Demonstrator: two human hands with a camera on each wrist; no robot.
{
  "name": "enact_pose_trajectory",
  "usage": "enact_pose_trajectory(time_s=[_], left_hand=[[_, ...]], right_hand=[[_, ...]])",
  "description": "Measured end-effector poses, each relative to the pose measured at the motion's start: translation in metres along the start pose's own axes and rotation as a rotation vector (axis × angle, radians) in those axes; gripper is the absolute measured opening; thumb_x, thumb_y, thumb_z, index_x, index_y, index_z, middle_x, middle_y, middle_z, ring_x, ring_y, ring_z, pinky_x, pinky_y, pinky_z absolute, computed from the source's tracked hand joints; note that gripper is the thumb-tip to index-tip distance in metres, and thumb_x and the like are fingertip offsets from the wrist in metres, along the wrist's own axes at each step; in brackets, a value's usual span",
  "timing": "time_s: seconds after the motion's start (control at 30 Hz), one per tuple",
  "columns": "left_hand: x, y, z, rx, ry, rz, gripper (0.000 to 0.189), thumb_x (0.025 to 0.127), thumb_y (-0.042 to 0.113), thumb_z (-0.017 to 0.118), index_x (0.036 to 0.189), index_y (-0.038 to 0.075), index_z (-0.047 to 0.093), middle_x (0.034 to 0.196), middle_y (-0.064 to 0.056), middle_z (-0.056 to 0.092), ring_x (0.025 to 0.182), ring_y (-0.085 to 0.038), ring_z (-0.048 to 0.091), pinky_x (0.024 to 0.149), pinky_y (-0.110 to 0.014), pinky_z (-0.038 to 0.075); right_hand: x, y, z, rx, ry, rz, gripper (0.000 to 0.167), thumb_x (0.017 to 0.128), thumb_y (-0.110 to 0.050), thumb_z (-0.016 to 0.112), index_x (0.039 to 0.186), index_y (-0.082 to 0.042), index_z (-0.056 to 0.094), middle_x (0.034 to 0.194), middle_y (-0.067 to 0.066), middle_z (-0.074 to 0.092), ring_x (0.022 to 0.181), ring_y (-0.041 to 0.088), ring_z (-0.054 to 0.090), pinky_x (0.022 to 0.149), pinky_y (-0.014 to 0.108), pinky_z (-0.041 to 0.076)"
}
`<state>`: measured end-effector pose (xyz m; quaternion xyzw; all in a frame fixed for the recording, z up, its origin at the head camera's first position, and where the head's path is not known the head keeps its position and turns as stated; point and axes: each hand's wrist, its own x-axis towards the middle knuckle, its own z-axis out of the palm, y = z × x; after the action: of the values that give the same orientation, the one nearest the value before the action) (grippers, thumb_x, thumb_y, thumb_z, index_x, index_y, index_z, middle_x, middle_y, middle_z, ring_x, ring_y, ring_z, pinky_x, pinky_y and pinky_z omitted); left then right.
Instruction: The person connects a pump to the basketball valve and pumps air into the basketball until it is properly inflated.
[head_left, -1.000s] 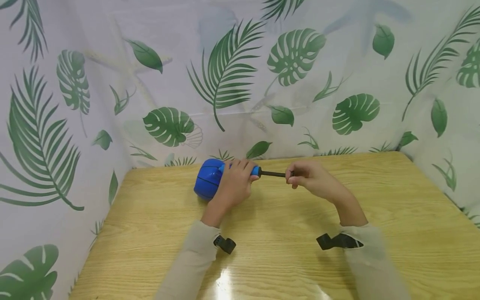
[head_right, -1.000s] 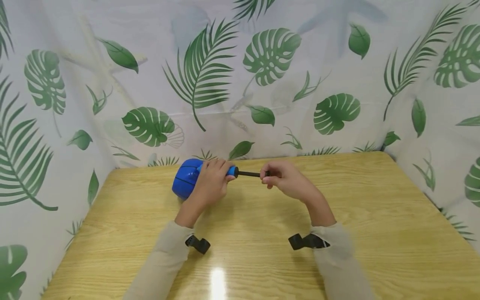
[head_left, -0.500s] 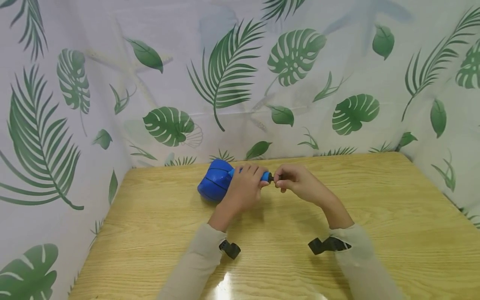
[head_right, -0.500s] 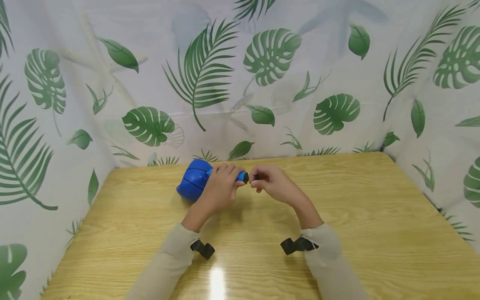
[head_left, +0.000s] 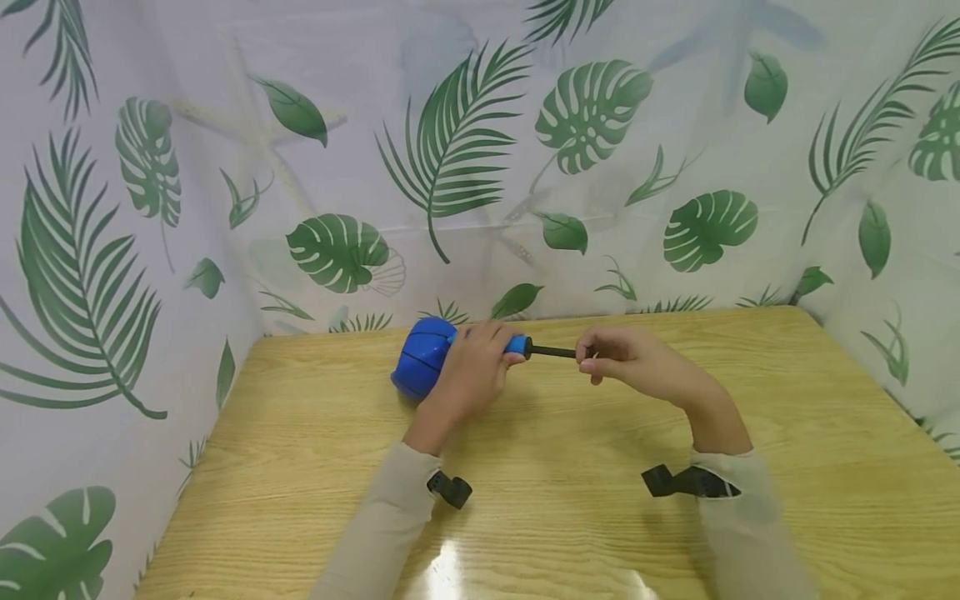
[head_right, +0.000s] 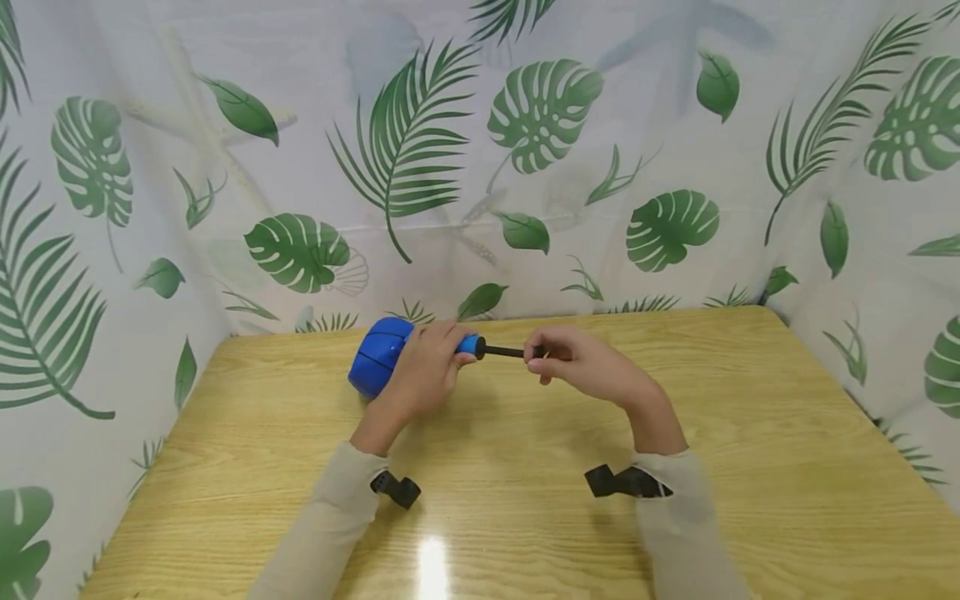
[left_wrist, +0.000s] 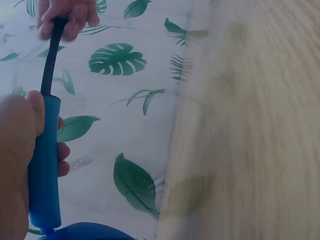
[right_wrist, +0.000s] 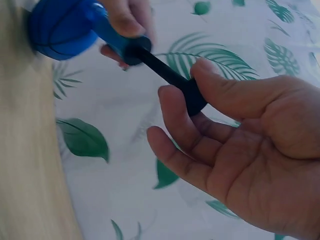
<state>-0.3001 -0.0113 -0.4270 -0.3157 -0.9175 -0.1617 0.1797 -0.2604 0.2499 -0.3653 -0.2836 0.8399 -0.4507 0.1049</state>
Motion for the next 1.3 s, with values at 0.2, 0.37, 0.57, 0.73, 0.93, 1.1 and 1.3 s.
enact_pose_trajectory(time_s=[0.2, 0.37, 0.57, 0.73, 0.93, 1.1, 1.3], left_hand=[[0.001, -0.005, -0.005, -0.003, 0.001, -0.048, 0.036, 0.107, 0.032, 0.051, 0.134, 0.010, 0.061, 0.127, -0.008, 0.065, 0.126, -0.027, 0.058, 0.113, -0.050, 0.041], [0.004, 0.001, -0.004, 0.004, 0.013, -0.007, 0.038, 0.108, 0.032, 0.048, 0.134, 0.008, 0.061, 0.131, -0.009, 0.065, 0.128, -0.029, 0.058, 0.110, -0.052, 0.043], [0.004, 0.012, -0.001, 0.015, 0.021, 0.026, 0.036, 0.108, 0.033, 0.046, 0.131, 0.009, 0.061, 0.131, -0.007, 0.066, 0.130, -0.028, 0.058, 0.107, -0.050, 0.047], [0.003, 0.019, 0.002, 0.023, 0.026, 0.039, 0.034, 0.108, 0.032, 0.049, 0.130, 0.009, 0.061, 0.125, -0.006, 0.067, 0.127, -0.026, 0.060, 0.106, -0.048, 0.048], [0.001, 0.025, 0.005, 0.007, 0.004, 0.066, 0.035, 0.108, 0.033, 0.048, 0.130, 0.009, 0.060, 0.120, -0.005, 0.067, 0.121, -0.025, 0.062, 0.105, -0.046, 0.048], [0.000, 0.025, 0.003, 0.003, -0.002, 0.066, 0.035, 0.108, 0.032, 0.048, 0.131, 0.010, 0.060, 0.122, -0.004, 0.067, 0.120, -0.023, 0.062, 0.103, -0.045, 0.049], [0.001, 0.018, 0.001, -0.052, -0.014, 0.066, 0.037, 0.107, 0.034, 0.048, 0.131, 0.010, 0.061, 0.127, -0.003, 0.067, 0.125, -0.022, 0.060, 0.104, -0.045, 0.049]], right_hand=[[-0.017, -0.004, -0.021, 0.006, 0.006, -0.062, 0.004, 0.102, -0.006, 0.060, 0.104, -0.002, 0.060, 0.089, 0.009, 0.060, 0.079, 0.020, 0.061, 0.072, 0.028, 0.054], [-0.018, -0.007, -0.023, -0.005, 0.060, -0.074, 0.003, 0.101, -0.002, 0.060, 0.102, -0.003, 0.062, 0.087, 0.006, 0.060, 0.076, 0.019, 0.060, 0.069, 0.028, 0.054], [-0.005, -0.005, -0.009, 0.003, 0.105, -0.067, 0.003, 0.100, -0.002, 0.061, 0.100, -0.002, 0.064, 0.087, 0.011, 0.061, 0.073, 0.018, 0.062, 0.068, 0.028, 0.055], [0.012, 0.001, 0.010, 0.051, 0.091, -0.071, 0.004, 0.100, -0.002, 0.061, 0.098, 0.000, 0.063, 0.083, 0.010, 0.059, 0.070, 0.018, 0.060, 0.065, 0.027, 0.053], [0.020, 0.004, 0.023, 0.064, 0.084, -0.064, 0.006, 0.100, -0.003, 0.062, 0.098, 0.002, 0.063, 0.082, 0.009, 0.059, 0.069, 0.019, 0.059, 0.063, 0.027, 0.051], [0.020, 0.005, 0.024, 0.083, 0.078, -0.047, 0.005, 0.100, -0.003, 0.061, 0.100, 0.001, 0.064, 0.088, 0.013, 0.062, 0.074, 0.018, 0.062, 0.069, 0.028, 0.054], [0.014, 0.003, 0.013, 0.101, 0.025, -0.004, 0.010, 0.103, -0.012, 0.059, 0.106, -0.003, 0.064, 0.094, 0.012, 0.063, 0.081, 0.021, 0.063, 0.076, 0.030, 0.056]])
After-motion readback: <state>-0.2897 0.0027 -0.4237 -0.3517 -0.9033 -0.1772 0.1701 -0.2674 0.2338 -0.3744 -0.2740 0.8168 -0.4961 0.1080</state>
